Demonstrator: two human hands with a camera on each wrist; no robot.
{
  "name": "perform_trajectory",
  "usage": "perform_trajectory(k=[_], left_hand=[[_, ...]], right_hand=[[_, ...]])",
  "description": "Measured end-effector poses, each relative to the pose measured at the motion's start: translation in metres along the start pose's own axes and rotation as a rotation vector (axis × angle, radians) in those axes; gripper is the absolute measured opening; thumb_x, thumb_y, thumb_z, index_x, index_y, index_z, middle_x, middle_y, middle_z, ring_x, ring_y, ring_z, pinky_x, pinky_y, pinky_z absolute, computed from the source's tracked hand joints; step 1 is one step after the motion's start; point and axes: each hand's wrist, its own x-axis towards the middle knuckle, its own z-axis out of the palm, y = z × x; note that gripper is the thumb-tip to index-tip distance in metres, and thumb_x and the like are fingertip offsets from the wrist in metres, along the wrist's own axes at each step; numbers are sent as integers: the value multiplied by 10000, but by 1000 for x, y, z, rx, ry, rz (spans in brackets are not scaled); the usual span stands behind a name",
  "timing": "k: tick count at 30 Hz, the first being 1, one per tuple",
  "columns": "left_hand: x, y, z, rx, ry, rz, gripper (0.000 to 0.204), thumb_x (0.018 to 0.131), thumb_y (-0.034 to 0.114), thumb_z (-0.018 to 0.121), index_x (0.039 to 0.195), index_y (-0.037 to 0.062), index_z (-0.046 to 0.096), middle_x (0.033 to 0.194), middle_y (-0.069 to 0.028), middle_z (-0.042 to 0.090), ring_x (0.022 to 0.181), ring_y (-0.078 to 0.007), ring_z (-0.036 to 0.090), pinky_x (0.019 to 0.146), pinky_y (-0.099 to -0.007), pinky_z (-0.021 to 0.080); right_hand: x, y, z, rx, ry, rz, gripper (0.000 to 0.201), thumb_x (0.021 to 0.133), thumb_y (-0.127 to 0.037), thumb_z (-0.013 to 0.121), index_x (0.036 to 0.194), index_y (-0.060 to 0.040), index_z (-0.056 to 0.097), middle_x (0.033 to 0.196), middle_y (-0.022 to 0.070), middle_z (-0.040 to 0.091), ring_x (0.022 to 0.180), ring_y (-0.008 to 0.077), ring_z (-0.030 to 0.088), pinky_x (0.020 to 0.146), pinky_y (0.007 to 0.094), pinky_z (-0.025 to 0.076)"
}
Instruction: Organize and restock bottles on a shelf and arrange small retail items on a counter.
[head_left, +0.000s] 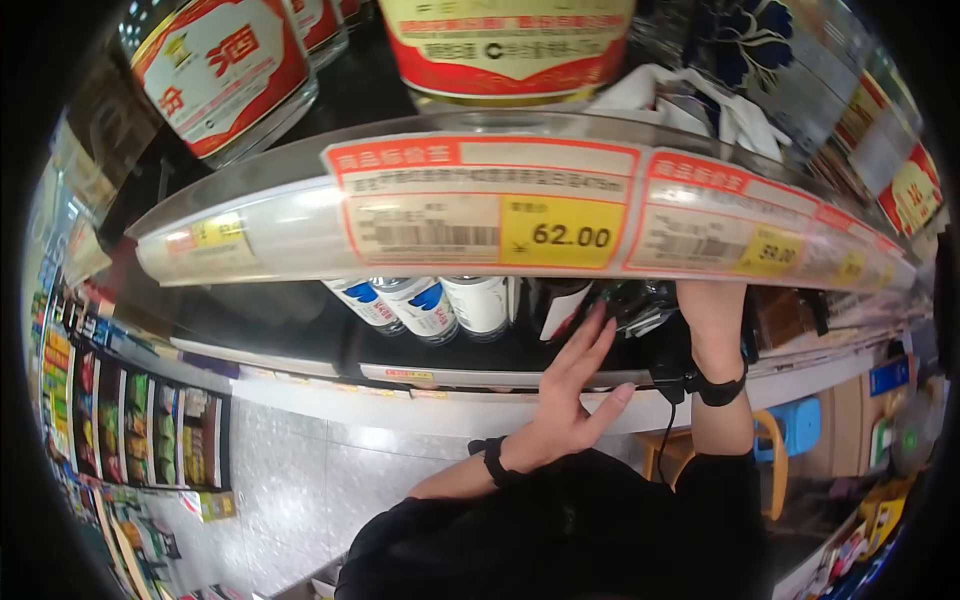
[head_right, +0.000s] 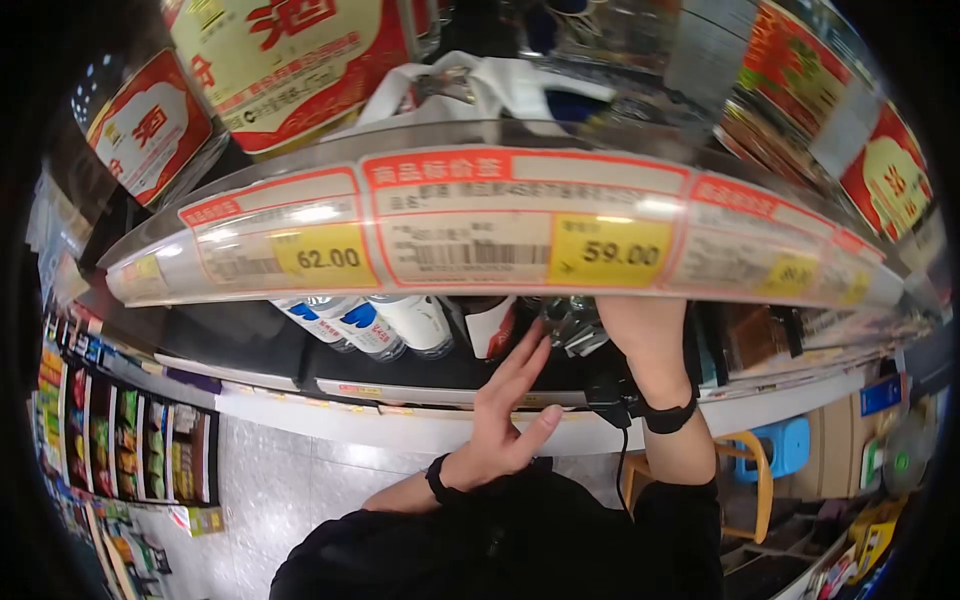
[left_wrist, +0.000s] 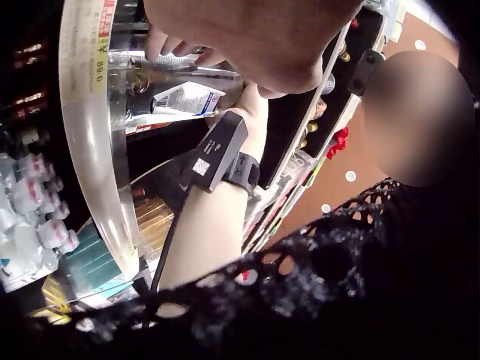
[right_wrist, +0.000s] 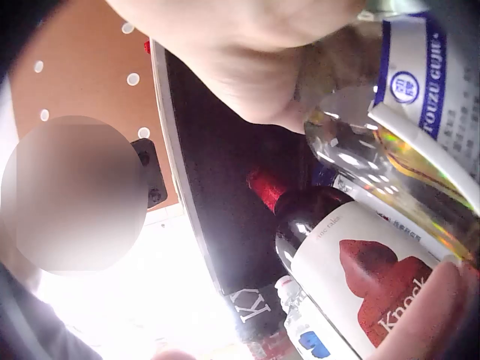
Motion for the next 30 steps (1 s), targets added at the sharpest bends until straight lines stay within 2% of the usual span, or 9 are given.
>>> perform_trajectory(k=[6, 10, 12, 13, 15, 18, 20, 24, 30], left_hand=[[-1, 0, -3, -2, 2, -44, 531, 891, 166, 611, 1350, -86, 524, 1461, -322, 423, 1378, -405, 428, 1125, -439, 331], [-2, 3, -11, -55, -32, -93, 448, 881, 144, 608, 1261, -92, 594, 1426, -308, 469, 1327, -398, 484, 1102, -435, 364], [-2, 2, -11, -91, -31, -104, 389, 873, 140, 613, 1190, -85, 640, 1410, -291, 493, 1286, -388, 518, 1083, -428, 386], [-2, 0, -12, -105, -69, -95, 389, 873, 140, 613, 1190, -85, 640, 1410, -291, 493, 1286, -388, 518, 1083, -428, 386], [-5, -4, -14, -76, -46, -68, 365, 859, 124, 627, 1167, -69, 661, 1402, -281, 503, 1267, -381, 531, 1070, -431, 398], [-9, -12, -12, -62, -58, -4, 307, 849, 99, 649, 1121, -38, 688, 1349, -270, 542, 1269, -372, 528, 1072, -436, 394], [-8, -13, -10, -118, -102, -4, 266, 857, 103, 649, 1085, -26, 697, 1329, -259, 552, 1267, -372, 528, 1081, -446, 381], [-10, -14, -10, -95, -70, 52, 217, 865, 85, 635, 1045, -19, 697, 1328, -243, 542, 1254, -363, 526, 1036, -435, 403], [-37, 2, -20, -203, -73, 17, 176, 863, 58, 638, 1006, -30, 691, 1294, -209, 557, 1221, -326, 546, 1013, -415, 424]], right_hand=[[-13, 38, 3, -346, -39, -150, 414, 833, -111, 780, 1189, 5, 604, 1181, 90, 657, 1056, 174, 604, 925, 333, 482], [-24, 85, 4, -556, 7, -274, 519, 788, -173, 836, 1217, -7, 594, 1199, 97, 652, 1072, 192, 602, 950, 356, 476], [-32, 81, -1, -89, 21, -68, 645, 741, -233, 881, 1264, -21, 569, 1234, 101, 636, 1105, 204, 597, 982, 368, 468], [-28, 52, 14, -83, 171, -276, 204, 826, -79, 694, 1025, -45, 660, 966, 98, 677, 859, 266, 658, 762, 392, 510], [-36, 39, 19, -152, 204, -281, 191, 823, -61, 686, 1011, -40, 657, 953, 95, 681, 857, 267, 659, 761, 389, 511], [-32, 34, 24, 175, 189, -72, 309, 781, -131, 773, 1047, -24, 659, 975, 116, 697, 910, 232, 676, 831, 370, 510], [-34, 16, 15, 6, 166, -232, 455, 742, -157, 827, 1124, 3, 639, 1056, 160, 688, 971, 264, 671, 882, 372, 502], [-55, -5, 5, -186, 241, -94, 611, 743, -189, 843, 1255, 3, 572, 1211, 199, 629, 1120, 330, 623, 912, 375, 506], [-107, -7, -1, -149, 446, 13, 418, 823, -136, 783, 1182, -15, 607, 1288, 179, 609, 1160, 280, 605, 922, 364, 493]])
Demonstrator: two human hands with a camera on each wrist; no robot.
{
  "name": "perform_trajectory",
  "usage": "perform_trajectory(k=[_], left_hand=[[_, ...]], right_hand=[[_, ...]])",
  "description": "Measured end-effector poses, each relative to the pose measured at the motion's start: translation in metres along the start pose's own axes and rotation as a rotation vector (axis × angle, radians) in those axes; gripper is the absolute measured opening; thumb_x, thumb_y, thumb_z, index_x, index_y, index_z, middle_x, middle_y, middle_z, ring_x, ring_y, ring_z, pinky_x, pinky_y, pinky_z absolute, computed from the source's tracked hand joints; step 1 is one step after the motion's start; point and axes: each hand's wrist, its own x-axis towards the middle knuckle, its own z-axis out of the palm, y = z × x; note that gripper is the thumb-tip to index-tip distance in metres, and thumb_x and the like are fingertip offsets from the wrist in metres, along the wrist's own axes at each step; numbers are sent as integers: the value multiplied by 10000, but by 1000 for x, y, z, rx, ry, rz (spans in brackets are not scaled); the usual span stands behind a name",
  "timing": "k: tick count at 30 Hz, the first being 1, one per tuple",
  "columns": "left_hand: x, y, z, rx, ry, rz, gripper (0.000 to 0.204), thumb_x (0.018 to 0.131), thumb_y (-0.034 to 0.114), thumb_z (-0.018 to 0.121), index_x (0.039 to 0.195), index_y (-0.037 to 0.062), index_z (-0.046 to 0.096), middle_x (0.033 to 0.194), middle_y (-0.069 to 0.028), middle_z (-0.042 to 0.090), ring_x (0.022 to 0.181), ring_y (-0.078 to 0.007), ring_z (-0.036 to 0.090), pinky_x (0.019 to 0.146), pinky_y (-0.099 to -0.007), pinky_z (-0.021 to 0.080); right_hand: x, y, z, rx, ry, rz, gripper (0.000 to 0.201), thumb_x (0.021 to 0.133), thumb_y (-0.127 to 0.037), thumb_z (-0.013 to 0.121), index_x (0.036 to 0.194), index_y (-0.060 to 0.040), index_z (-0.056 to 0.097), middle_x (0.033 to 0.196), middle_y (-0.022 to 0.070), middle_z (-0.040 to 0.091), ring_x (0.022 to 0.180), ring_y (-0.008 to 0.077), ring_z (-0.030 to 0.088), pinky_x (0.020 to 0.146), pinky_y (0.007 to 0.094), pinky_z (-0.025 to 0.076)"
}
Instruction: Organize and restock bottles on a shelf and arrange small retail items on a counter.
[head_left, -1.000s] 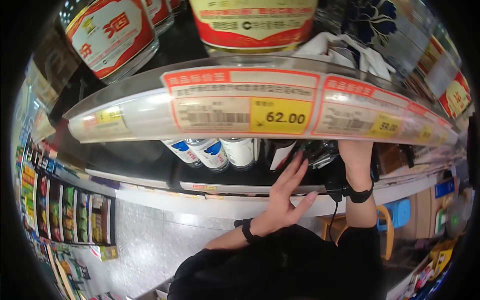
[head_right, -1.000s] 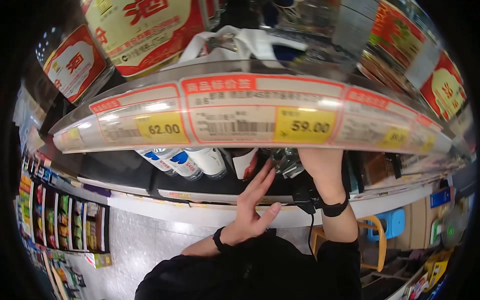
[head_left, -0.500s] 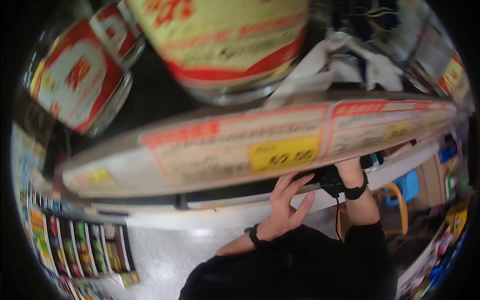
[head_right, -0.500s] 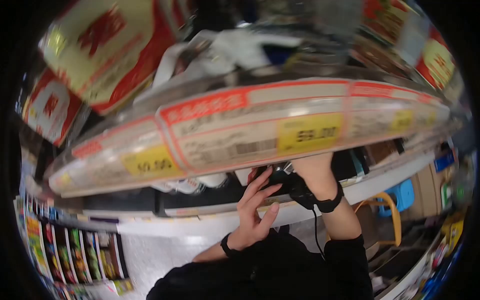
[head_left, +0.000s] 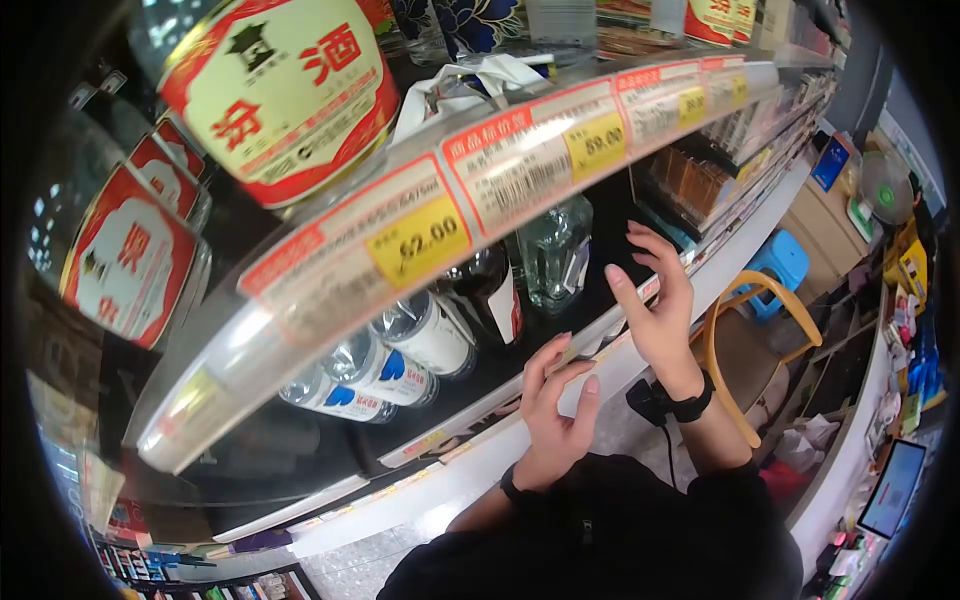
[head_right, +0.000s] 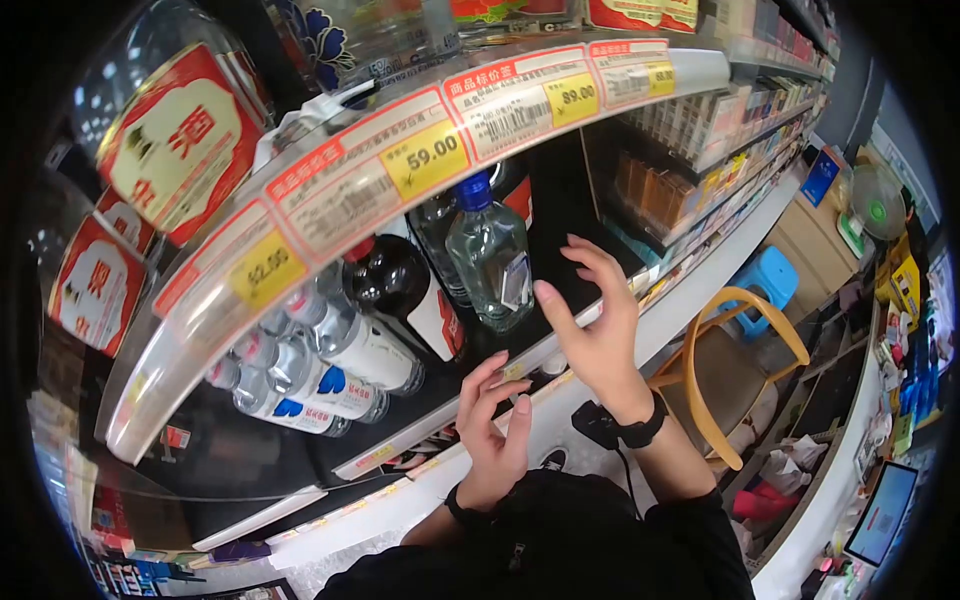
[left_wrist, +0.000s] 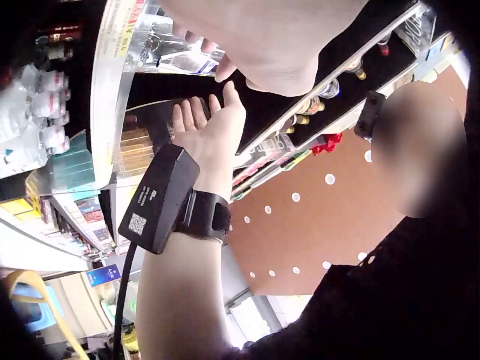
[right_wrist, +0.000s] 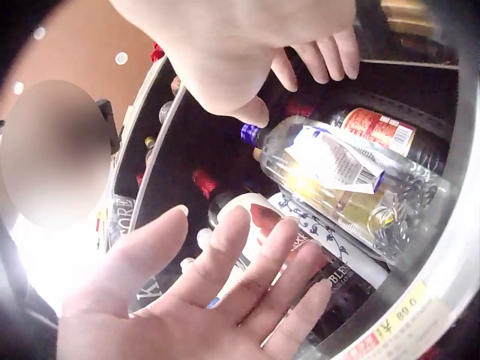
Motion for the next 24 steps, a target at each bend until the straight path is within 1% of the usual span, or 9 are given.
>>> perform_trajectory(k=[4, 6, 7, 8, 11, 12, 14, 17, 24], left_hand=[[-25, 14, -5, 39, -9, -22, 117, 893, 61, 641, 948, -32, 687, 1254, -181, 578, 1166, -295, 574, 981, -390, 446], [-36, 29, -7, 68, 17, -4, 116, 902, 79, 644, 944, -20, 688, 1235, -170, 588, 1149, -292, 576, 982, -386, 441], [-43, 37, -9, 71, 34, -8, 108, 863, 49, 667, 952, -3, 702, 1206, -171, 603, 1117, -309, 584, 960, -387, 452], [-52, 44, -9, 70, 37, -2, 108, 863, 49, 667, 952, -3, 702, 1206, -171, 603, 1117, -309, 584, 960, -387, 452], [-83, 64, -10, 78, -1, -33, 80, 869, 66, 690, 926, 11, 691, 1183, -162, 615, 1105, -299, 588, 948, -390, 457], [-97, 69, -11, 92, 11, -27, 80, 869, 66, 690, 926, 11, 691, 1183, -162, 615, 1105, -299, 588, 948, -390, 457], [-125, 74, -12, 73, -77, -26, 78, 903, 49, 654, 954, -11, 658, 1190, -163, 609, 1011, -264, 598, 910, -355, 461], [-160, 88, -17, 71, -97, -118, 84, 897, 50, 672, 949, -12, 649, 1165, -160, 628, 994, -264, 627, 890, -352, 477], [-193, 129, -44, 189, -126, -250, 94, 891, 87, 687, 929, 1, 681, 1076, -145, 671, 1006, -283, 652, 881, -355, 492]], right_hand=[[-46, -5, -25, 20, 98, 111, 291, 877, -117, 738, 1125, -15, 623, 1233, 138, 642, 1117, 219, 610, 901, 338, 488], [-72, -3, -39, 139, 108, 200, 226, 894, -97, 718, 1088, -12, 640, 1176, 124, 668, 1054, 186, 625, 888, 308, 485], [-84, -11, -44, 173, 136, 234, 165, 911, -76, 697, 1046, 5, 648, 1104, 106, 691, 994, 150, 630, 879, 277, 480], [-97, -16, -52, 176, 136, 228, 165, 911, -76, 697, 1046, 5, 648, 1104, 106, 691, 994, 150, 630, 879, 277, 480], [-142, -30, -74, 252, 189, 403, 146, 928, -82, 688, 1010, 32, 648, 975, 65, 701, 927, 108, 622, 845, 258, 482], [-157, -38, -81, 268, 178, 399, 146, 928, -82, 688, 1010, 32, 648, 975, 65, 701, 927, 108, 622, 845, 258, 482], [-184, -53, -95, 282, 228, 563, 146, 932, -95, 687, 1010, 24, 652, 944, 55, 696, 899, 99, 622, 836, 251, 481], [-223, -60, -107, 347, 252, 640, 143, 939, -105, 680, 1003, 20, 650, 927, 51, 694, 888, 96, 621, 823, 243, 476], [-265, -85, -118, 375, 229, 625, 141, 967, -130, 634, 988, 9, 643, 912, 57, 690, 852, 113, 619, 823, 272, 481]])
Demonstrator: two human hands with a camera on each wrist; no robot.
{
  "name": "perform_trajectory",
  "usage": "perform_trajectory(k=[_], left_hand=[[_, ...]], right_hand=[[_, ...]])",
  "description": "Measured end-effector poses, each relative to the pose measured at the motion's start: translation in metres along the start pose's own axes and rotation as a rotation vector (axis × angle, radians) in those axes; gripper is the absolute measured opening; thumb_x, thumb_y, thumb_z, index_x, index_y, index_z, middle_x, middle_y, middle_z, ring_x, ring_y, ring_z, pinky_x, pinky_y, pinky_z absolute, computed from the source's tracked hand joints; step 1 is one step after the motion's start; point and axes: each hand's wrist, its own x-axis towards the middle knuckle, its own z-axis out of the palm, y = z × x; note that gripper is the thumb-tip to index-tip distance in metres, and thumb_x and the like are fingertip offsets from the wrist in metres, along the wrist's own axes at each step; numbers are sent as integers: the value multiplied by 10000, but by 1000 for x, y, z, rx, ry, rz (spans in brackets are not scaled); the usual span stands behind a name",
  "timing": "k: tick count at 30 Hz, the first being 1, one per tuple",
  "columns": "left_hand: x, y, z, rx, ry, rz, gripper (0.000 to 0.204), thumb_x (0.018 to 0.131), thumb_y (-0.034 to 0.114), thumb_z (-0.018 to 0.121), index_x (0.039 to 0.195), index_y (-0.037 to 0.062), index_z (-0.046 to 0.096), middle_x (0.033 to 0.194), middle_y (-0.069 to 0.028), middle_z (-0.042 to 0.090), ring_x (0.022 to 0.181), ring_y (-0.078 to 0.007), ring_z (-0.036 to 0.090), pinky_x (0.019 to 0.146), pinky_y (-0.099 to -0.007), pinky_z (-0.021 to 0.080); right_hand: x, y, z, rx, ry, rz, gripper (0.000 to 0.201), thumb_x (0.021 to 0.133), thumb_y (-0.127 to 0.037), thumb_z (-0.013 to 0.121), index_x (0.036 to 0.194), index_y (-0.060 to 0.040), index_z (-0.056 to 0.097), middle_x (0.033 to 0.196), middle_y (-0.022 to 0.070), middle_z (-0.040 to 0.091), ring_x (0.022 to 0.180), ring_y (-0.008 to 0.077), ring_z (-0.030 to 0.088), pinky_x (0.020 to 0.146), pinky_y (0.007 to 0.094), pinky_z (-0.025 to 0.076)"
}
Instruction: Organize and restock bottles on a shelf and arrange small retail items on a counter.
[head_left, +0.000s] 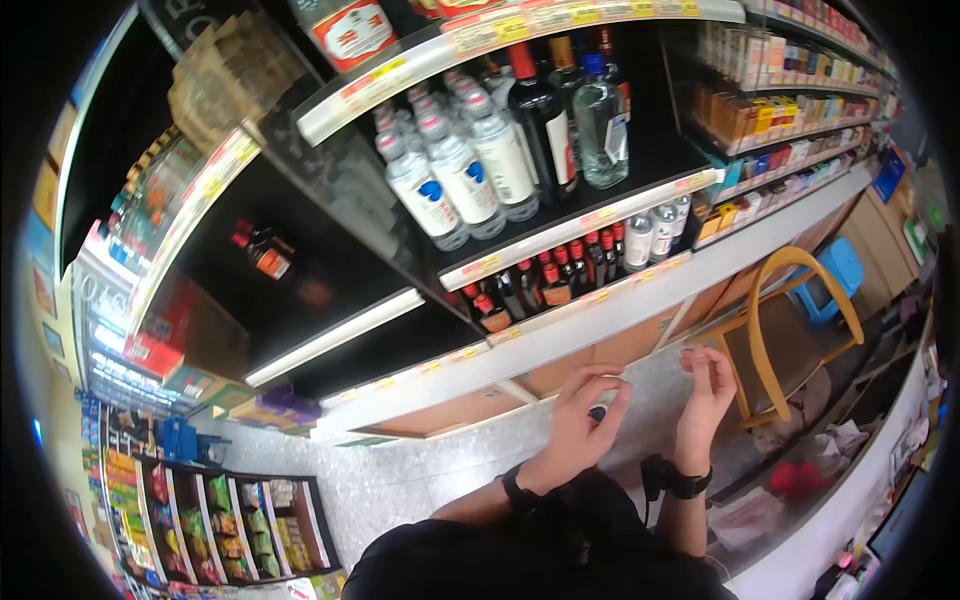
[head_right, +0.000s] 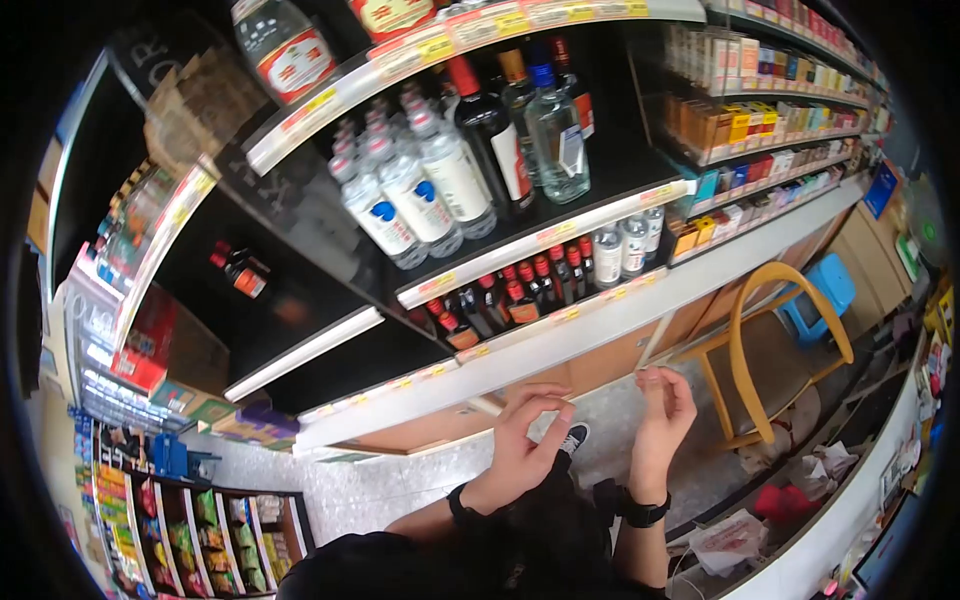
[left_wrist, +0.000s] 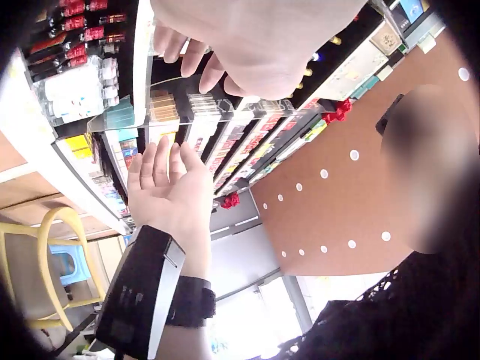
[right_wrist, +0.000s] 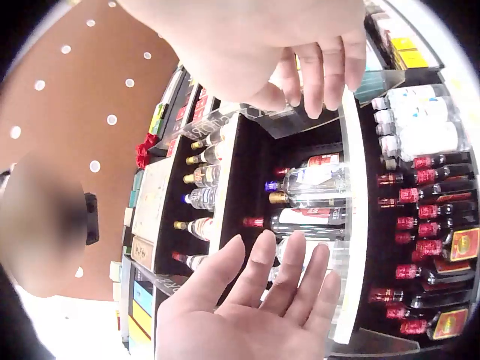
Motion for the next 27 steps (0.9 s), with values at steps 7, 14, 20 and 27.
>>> perform_trajectory(k=[7, 14, 20, 27], left_hand=[[-16, 0, -30, 5, -4, 18, 114, 892, 83, 679, 958, -10, 677, 1056, -152, 676, 993, -290, 658, 860, -357, 503], [-19, -15, -87, 27, 98, -22, 117, 898, 85, 674, 960, -14, 678, 1022, -156, 683, 964, -290, 667, 840, -352, 511], [-17, -45, -179, 92, 291, -29, 117, 898, 80, 671, 957, -20, 677, 1010, -156, 687, 942, -289, 668, 828, -356, 512], [-6, -96, -328, 111, 497, -23, 83, 879, 68, 677, 921, -4, 684, 993, -147, 690, 927, -313, 665, 819, -369, 518]], right_hand=[[-20, -6, 25, -23, -52, 30, 127, 973, -122, 612, 983, 3, 638, 876, 57, 682, 835, 119, 619, 819, 274, 480], [-46, 0, 89, 34, -213, 44, 131, 972, -123, 624, 989, 7, 630, 876, 57, 681, 846, 111, 619, 820, 269, 481], [-94, 7, 196, 65, -509, 47, 98, 958, -64, 633, 998, 24, 613, 942, 76, 676, 874, 130, 628, 829, 286, 493], [-154, 1, 370, 185, -1013, -624, 117, 773, 77, 676, 870, 28, 631, 773, 129, 671, 699, 228, 655, 641, 300, 502]])
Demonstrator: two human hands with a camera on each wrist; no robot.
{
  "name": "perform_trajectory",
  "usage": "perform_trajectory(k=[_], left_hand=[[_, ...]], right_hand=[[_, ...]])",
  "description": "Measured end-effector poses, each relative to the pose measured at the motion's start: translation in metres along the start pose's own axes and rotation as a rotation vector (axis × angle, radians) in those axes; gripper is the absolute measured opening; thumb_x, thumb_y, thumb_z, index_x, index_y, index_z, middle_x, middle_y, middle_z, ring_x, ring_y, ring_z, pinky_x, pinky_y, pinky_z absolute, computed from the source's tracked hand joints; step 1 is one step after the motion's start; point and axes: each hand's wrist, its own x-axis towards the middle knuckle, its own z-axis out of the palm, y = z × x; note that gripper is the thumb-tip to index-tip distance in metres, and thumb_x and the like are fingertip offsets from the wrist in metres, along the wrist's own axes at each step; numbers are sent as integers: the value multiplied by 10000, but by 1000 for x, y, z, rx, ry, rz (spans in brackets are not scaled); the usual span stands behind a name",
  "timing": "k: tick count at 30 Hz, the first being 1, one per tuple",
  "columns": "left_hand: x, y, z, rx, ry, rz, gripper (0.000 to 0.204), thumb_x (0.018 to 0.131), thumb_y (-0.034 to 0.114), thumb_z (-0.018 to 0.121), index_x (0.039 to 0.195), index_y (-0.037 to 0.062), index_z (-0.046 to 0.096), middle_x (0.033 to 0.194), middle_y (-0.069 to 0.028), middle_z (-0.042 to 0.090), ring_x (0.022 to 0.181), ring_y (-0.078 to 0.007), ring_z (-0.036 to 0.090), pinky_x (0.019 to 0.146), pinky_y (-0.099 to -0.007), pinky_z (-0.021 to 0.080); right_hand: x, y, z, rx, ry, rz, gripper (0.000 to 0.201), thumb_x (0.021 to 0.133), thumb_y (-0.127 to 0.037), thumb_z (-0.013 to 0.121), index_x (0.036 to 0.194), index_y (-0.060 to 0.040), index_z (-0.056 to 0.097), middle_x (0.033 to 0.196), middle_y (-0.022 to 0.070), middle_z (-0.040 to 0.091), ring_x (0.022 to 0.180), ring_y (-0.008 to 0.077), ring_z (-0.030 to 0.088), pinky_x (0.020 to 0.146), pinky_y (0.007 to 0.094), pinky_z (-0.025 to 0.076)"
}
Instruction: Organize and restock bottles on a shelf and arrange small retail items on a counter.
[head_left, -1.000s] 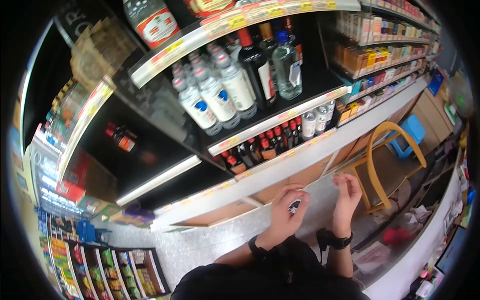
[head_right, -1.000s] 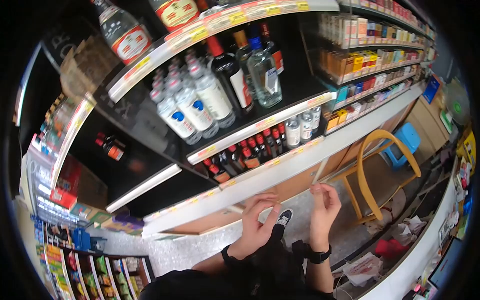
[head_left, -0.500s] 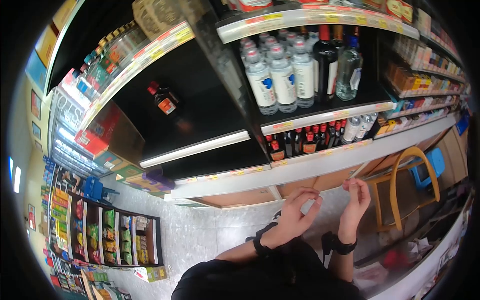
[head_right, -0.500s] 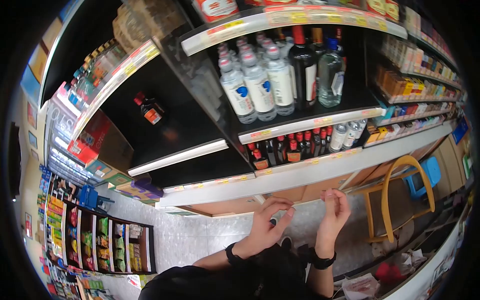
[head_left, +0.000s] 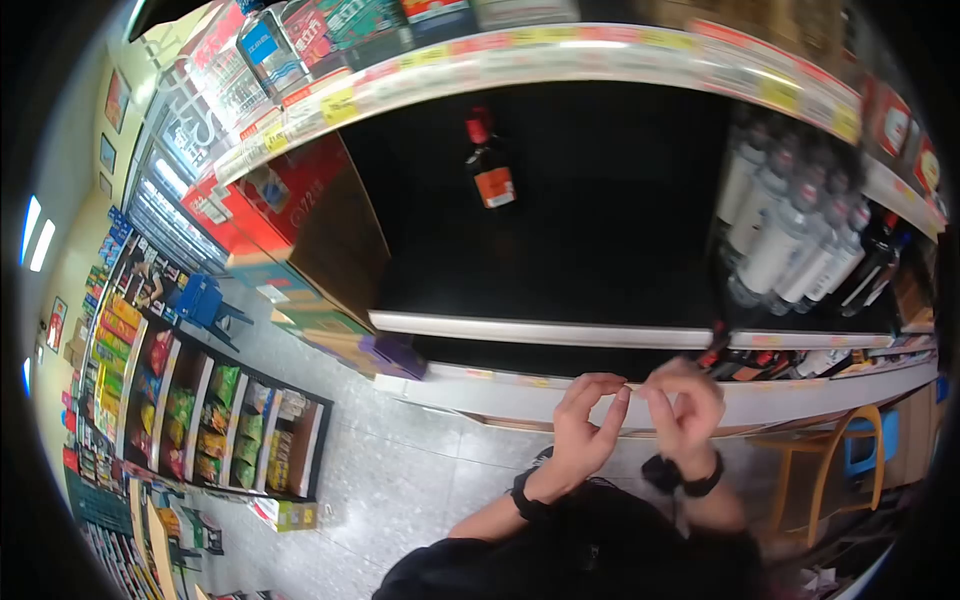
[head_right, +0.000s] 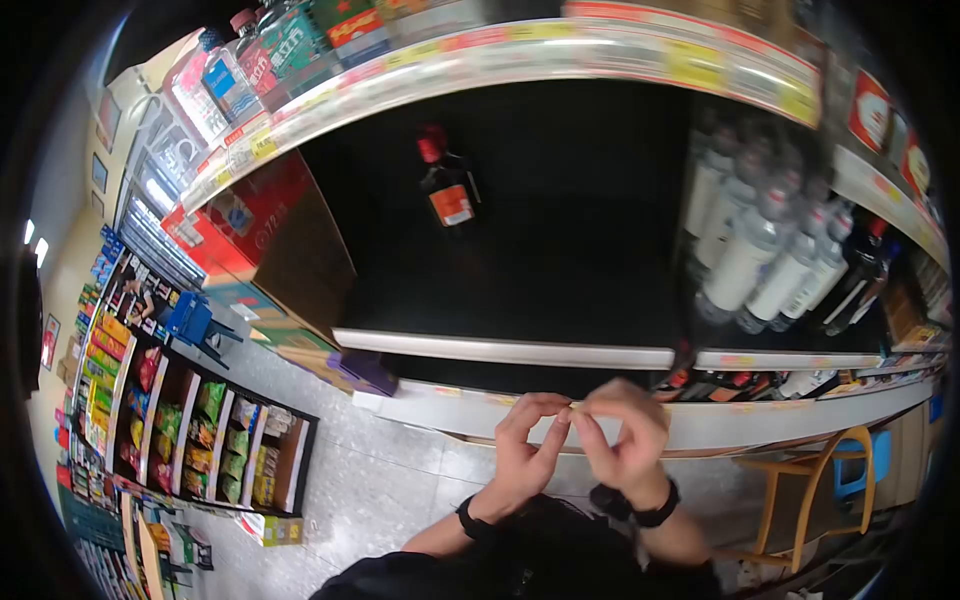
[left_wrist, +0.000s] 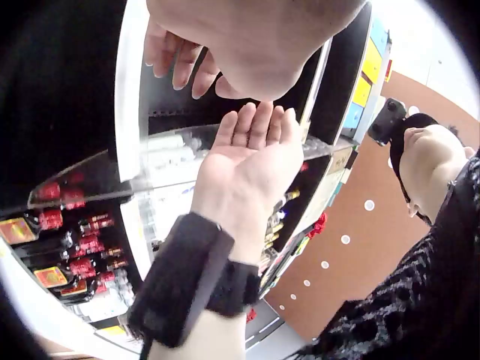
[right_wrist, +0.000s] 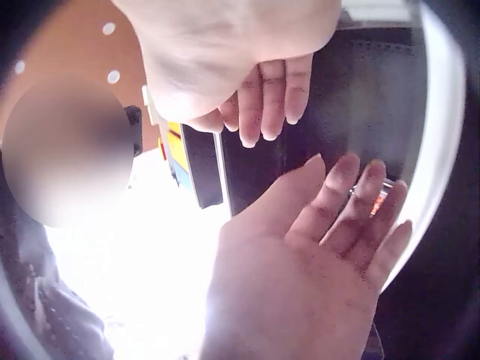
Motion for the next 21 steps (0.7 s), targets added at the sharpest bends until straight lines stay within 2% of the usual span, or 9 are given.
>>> perform_trajectory(k=[1, 2, 5, 8, 11, 15, 17, 18, 21], left_hand=[[9, -4, -17, 1, 16, 0, 79, 879, 65, 676, 919, -2, 683, 993, -145, 692, 931, -311, 665, 822, -366, 517], [20, -7, -35, 12, 11, 26, 74, 879, 56, 674, 923, -3, 679, 985, -141, 694, 935, -302, 666, 828, -362, 514], [47, -25, -83, 23, 72, 6, 77, 908, 49, 643, 929, -20, 670, 995, -144, 695, 940, -267, 664, 860, -345, 498], [68, -39, -119, 5, 121, -1, 78, 912, 52, 640, 918, -21, 666, 995, -141, 696, 939, -257, 662, 858, -338, 496], [83, -43, -151, -4, 132, 4, 91, 922, 60, 634, 906, -26, 659, 988, -135, 693, 934, -241, 654, 850, -324, 489], [87, -56, -177, -51, 202, -21, 109, 941, 68, 622, 899, -25, 658, 971, -123, 685, 921, -218, 640, 846, -315, 479], [87, -61, -185, -87, 229, -54, 109, 940, 69, 626, 898, -25, 658, 964, -123, 684, 916, -214, 641, 839, -311, 481], [88, -62, -189, -84, 233, -59, 108, 939, 70, 628, 897, -26, 656, 950, -123, 685, 904, -209, 642, 834, -304, 480], [91, -62, -192, -86, 214, -42, 108, 937, 69, 630, 891, -26, 657, 935, -123, 685, 891, -206, 643, 831, -303, 481]], right_hand=[[26, 2, 16, -49, -65, 27, 125, 774, 77, 673, 878, 19, 637, 789, 117, 674, 699, 233, 652, 638, 300, 502], [57, 8, 37, -75, -53, -57, 135, 774, 60, 687, 891, 10, 642, 806, 106, 676, 698, 209, 647, 641, 296, 503], [128, 26, 99, -159, 15, 65, 219, 813, -37, 752, 1005, -2, 652, 902, 89, 699, 760, 151, 653, 708, 264, 514], [184, 71, 150, -199, 37, 15, 305, 826, -143, 778, 1072, -10, 654, 1021, 128, 707, 929, 219, 689, 813, 319, 524], [221, 108, 187, -398, 79, -74, 426, 798, -232, 808, 1120, -20, 627, 1085, 136, 692, 964, 273, 684, 833, 378, 531], [248, 161, 207, -539, 63, -21, 425, 777, -305, 815, 1045, -13, 662, 982, 144, 711, 905, 293, 695, 806, 398, 537], [254, 166, 211, -623, 67, 134, 394, 769, -344, 806, 949, -9, 698, 838, 149, 713, 828, 303, 702, 762, 400, 539], [255, 187, 212, -610, 117, 94, 335, 782, -325, 790, 889, -16, 718, 739, 144, 698, 780, 311, 702, 730, 400, 538], [259, 188, 214, -439, 124, 156, 319, 790, -302, 781, 924, -20, 717, 776, 141, 708, 788, 294, 705, 735, 387, 535]])
